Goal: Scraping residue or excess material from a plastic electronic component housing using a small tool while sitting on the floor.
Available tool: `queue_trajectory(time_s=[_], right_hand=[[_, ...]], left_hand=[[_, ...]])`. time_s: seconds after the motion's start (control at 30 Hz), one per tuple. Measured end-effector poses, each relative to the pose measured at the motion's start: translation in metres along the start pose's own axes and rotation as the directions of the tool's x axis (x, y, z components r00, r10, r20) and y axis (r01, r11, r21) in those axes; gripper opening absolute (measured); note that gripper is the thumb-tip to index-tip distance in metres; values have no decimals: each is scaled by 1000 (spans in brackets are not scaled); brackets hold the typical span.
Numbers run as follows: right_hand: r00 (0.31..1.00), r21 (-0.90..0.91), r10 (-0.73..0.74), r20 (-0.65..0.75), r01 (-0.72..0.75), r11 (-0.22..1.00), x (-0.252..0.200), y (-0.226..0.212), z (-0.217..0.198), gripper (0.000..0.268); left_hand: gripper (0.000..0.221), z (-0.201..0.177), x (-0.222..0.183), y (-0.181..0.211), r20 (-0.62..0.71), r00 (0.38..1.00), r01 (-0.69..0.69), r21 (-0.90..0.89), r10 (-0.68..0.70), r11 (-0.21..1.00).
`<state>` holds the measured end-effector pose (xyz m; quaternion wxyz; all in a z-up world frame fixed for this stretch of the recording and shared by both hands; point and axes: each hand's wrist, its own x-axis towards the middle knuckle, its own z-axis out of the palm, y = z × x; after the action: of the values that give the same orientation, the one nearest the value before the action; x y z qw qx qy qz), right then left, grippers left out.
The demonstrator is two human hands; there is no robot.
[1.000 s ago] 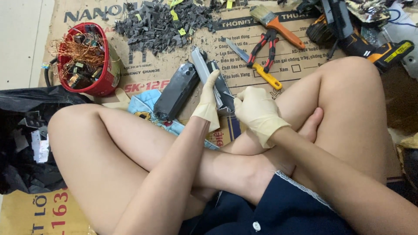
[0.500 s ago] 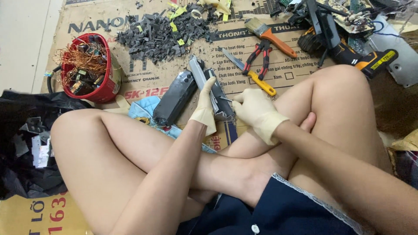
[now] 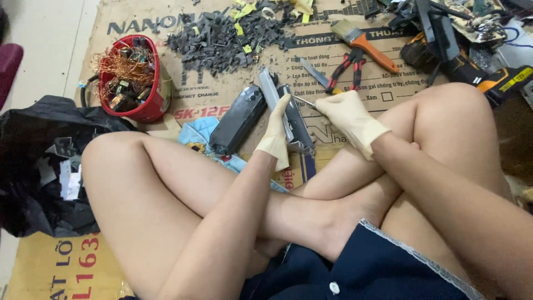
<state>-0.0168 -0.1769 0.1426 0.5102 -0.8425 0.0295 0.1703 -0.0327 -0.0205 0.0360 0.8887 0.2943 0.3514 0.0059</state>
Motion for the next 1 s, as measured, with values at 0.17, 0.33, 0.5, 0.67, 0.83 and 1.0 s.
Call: queue_trajectory(time_s=[0.17,0.33,0.5,0.67,0.83,1.0], right_hand=[[997,-438,-62,37,72,896,-39,-12,-12,30],[997,-609,-31,73,69,790,-46,-11,-17,22],[995,-649,0,99,65,758,-35,-12,-13,23],[991,-646,-3,137,92,758,-28,-16,-7,24],[993,-670,-5,117,82,738,-39,-19,4,30],[960,-751,-203,195,279,598,-60,-18,12,35]], left_hand=[[62,-12,40,-10,-35,999,1,-48,-3,999],[62,-2,28,-6,-38,999,-8,-54,6,998],[105,28,-21,9,-174,983,-20,184,52,983],[116,43,-65,18,-245,966,16,356,77,934],[113,45,-68,21,-266,961,43,409,74,911],[111,40,-53,18,-242,967,18,396,85,918]])
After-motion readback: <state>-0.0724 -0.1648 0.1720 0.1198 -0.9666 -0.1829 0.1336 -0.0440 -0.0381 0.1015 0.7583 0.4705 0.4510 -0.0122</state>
